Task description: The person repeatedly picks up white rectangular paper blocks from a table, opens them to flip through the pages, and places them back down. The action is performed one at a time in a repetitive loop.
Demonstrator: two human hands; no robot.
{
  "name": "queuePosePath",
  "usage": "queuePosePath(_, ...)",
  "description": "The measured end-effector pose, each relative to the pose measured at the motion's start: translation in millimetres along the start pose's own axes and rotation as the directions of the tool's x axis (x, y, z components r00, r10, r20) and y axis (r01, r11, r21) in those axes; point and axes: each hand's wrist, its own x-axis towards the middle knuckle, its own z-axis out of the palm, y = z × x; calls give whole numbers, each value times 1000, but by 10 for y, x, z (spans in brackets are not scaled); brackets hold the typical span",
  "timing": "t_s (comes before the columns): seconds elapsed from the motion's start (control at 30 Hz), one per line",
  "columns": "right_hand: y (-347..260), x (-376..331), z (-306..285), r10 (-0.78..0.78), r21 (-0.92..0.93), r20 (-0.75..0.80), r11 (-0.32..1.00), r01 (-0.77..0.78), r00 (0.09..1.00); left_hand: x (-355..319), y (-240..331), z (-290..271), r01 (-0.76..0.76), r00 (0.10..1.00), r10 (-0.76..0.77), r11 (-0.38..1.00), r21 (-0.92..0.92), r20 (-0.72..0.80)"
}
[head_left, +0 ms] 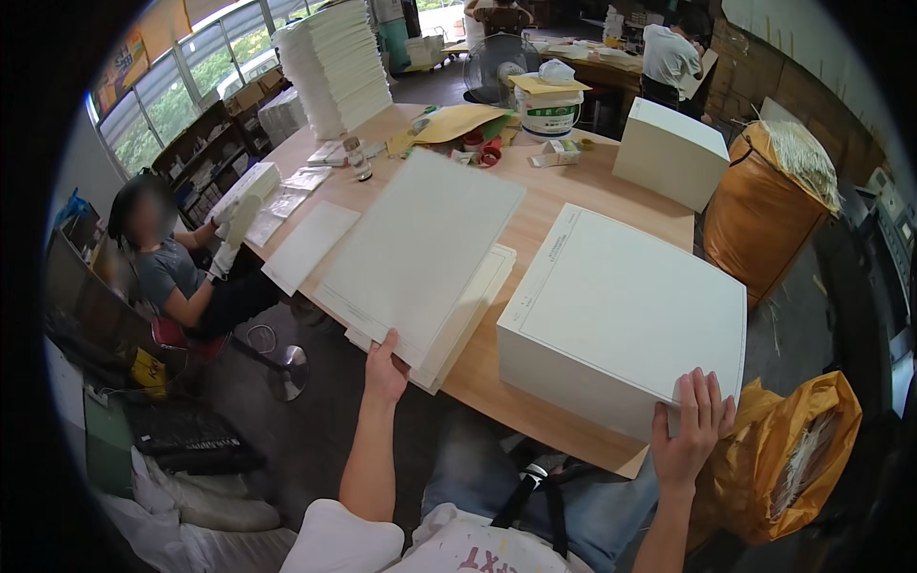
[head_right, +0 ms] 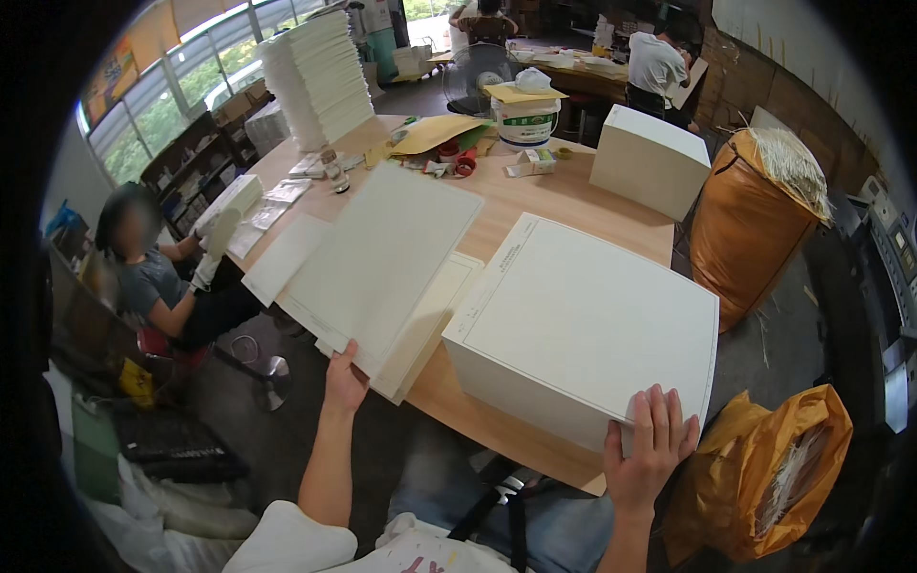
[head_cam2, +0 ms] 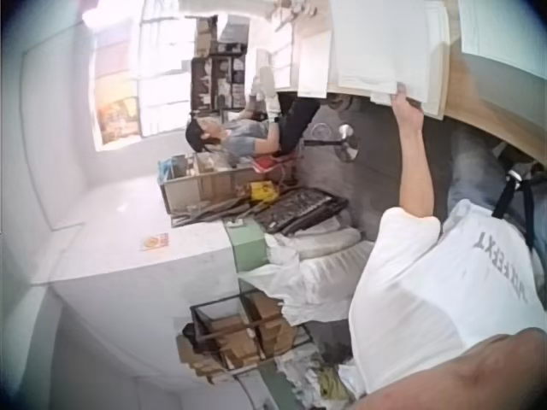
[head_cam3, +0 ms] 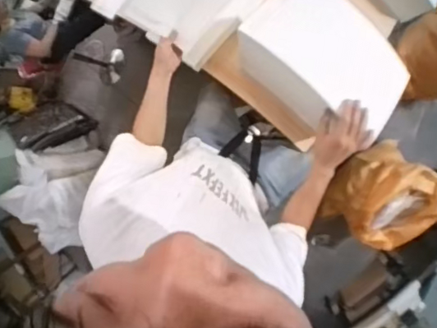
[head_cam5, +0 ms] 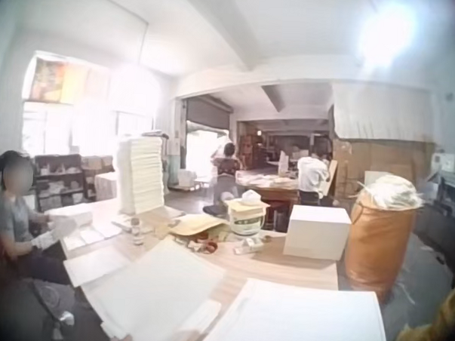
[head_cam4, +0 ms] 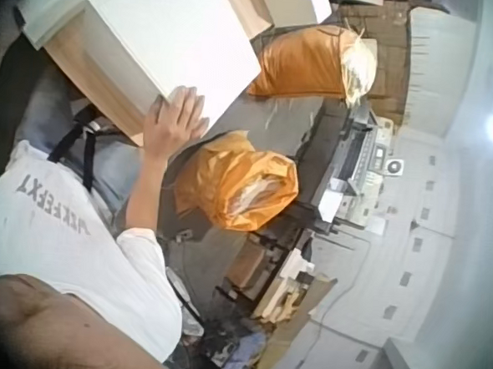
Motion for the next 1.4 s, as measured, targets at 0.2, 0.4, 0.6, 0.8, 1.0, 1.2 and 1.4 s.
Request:
queuePosePath(0.2,-98,-8,24,20,6,5,1000,-20,1000,225,-379,-470,263,937,-243,964,47,-250)
queuePosePath(0.4,-7,-78,-126,119,189,-89,977,-100,989,319,-404,-527,343,921,-310,933,114,-235)
queuePosePath(0.6,797,-1253,123,789,528,-85,554,-644,609,65,-37,-688,441,887,-395,878,188,-238)
queuePosePath(0.8,1451,-4346,1271,701,12,683,270,-963,205,-129,92,-270,80,975,107,641,764,-192)
queuePosePath(1.0,575,-4422,1566,530,-33,848,63,-997,6,-277,398,1262,-390,920,299,670,631,252)
queuePosePath(1.2,405,-4230,1498,562,-30,825,-48,-998,-52,-523,405,2792,-673,716,379,598,435,587)
queuePosePath(1.4,338,-4587,1650,600,-60,788,-151,-987,-140,-580,204,3232,-815,478,119,429,389,870)
